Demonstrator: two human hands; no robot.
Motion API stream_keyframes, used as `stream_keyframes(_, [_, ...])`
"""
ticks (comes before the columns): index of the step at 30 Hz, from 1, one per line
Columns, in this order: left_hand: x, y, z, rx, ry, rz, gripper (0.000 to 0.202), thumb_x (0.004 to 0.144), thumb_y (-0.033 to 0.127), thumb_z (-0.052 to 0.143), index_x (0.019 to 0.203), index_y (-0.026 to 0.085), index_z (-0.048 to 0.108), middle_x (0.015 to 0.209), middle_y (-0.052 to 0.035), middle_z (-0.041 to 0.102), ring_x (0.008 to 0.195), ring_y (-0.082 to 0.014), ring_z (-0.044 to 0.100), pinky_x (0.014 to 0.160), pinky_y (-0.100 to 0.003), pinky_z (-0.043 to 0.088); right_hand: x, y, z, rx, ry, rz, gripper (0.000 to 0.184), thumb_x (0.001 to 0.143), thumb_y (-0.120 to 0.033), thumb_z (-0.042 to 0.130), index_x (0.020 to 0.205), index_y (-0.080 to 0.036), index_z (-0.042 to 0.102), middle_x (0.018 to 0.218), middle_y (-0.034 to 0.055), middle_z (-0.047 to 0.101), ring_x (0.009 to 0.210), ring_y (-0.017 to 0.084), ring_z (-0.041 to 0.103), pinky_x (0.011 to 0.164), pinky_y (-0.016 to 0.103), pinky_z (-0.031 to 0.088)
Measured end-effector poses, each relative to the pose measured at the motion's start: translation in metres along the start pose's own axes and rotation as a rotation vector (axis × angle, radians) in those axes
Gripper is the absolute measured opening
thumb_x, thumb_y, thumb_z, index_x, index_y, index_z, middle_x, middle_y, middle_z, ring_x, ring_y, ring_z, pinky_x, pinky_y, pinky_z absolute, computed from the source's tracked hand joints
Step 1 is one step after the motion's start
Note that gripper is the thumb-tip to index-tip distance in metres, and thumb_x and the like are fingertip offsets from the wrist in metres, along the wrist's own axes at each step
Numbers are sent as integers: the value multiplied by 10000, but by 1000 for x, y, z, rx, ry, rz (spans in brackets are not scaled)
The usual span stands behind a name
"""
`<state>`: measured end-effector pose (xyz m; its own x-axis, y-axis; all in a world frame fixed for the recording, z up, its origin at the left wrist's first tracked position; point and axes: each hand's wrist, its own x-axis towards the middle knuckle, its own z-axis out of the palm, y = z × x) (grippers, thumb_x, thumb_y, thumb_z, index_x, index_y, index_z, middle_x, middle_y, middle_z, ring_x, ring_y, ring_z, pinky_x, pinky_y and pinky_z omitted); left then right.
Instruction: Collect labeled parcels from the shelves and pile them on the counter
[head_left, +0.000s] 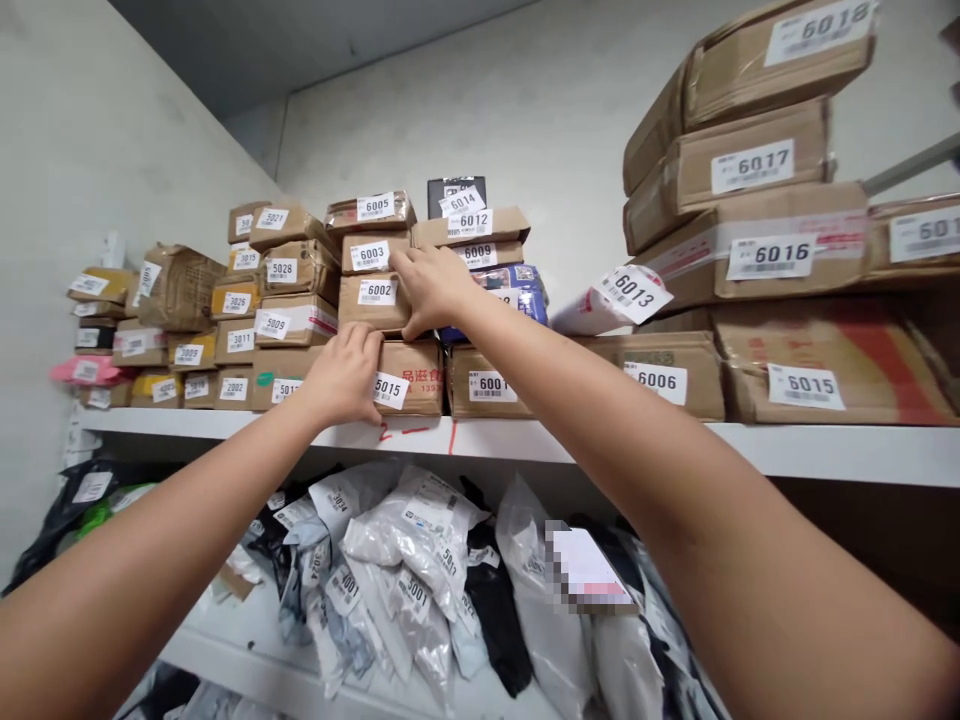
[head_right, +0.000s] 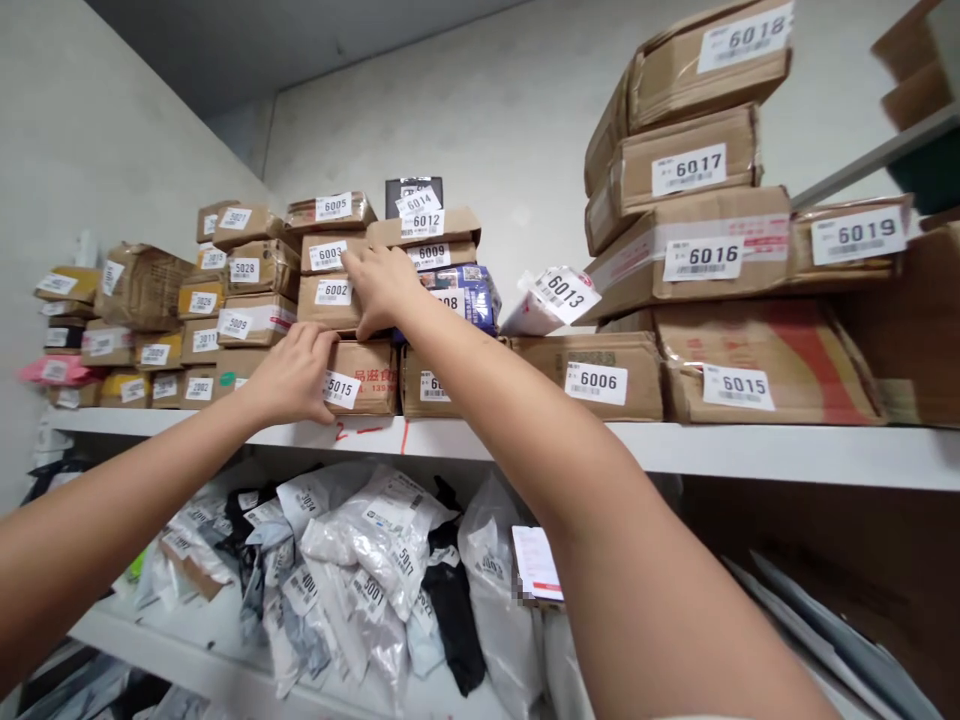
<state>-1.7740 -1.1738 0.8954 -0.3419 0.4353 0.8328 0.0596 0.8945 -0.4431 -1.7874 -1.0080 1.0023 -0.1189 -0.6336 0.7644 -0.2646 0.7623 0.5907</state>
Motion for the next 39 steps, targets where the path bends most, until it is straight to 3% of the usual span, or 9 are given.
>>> stream_keyframes(9, [-7,-6,-14,-58,-12,33,908,464,436,836,1222,142,432,1229,-172,494,1206,-384,416,1050,-499,379,-7,6,2,121,58,-40,854,624,-501,810,1364,-239,475,1361,156,463,1289,383,367,995,472,347])
stream_keyframes(13, [-12,-14,-20,-100,-4,61,936,466,433,821,1247,149,390,1286,-186,445,1240,-376,391,1080,-495,368,-6,5,-4,162,11,-18,888,655,-504,799,1413,-240,419,1446,169,369,1312,403,344,1017,496,328])
stream_keyframes(17, [-12,-16,-21,-108,-48,74,936,470,418,811,1257,153,380,1236,-171,474,1228,-380,409,1057,-490,395,-3,5,-7,143,-46,11,973,593,-436,858,1431,-229,409,1417,171,404,1287,410,374,1024,517,326])
stream_keyframes(21, [-12,-6,-21,-65,-71,64,1063,498,404,805,1377,104,287,1310,-213,441,1239,-394,409,1070,-500,364,-3,9,-2,154,-27,-27,912,617,-425,845,1421,-259,447,1358,163,443,1232,400,419,990,499,345])
stream_keyframes(24, [-13,7,-23,2,-89,-1,1134,519,311,803,1462,160,191,1351,-201,413,1265,-408,388,1069,-551,329,-5,13,1,171,9,-79,863,667,-495,801,1427,-293,444,1345,151,432,1202,390,432,971,481,344])
stream_keyframes(29, [-17,17,-31,-51,-135,-98,1065,568,203,768,1476,218,212,1346,-173,391,1300,-375,352,1048,-569,351,-7,16,2,168,16,-99,865,686,-529,788,1437,-292,431,1341,157,404,1157,383,442,934,473,345])
stream_keyframes(39, [-34,5,-45,-135,31,0,964,622,281,708,1482,248,273,1358,-146,348,1281,-363,364,1079,-542,362,-3,21,4,190,89,-156,843,734,-584,733,1439,-264,400,1330,146,358,1197,386,414,933,478,358])
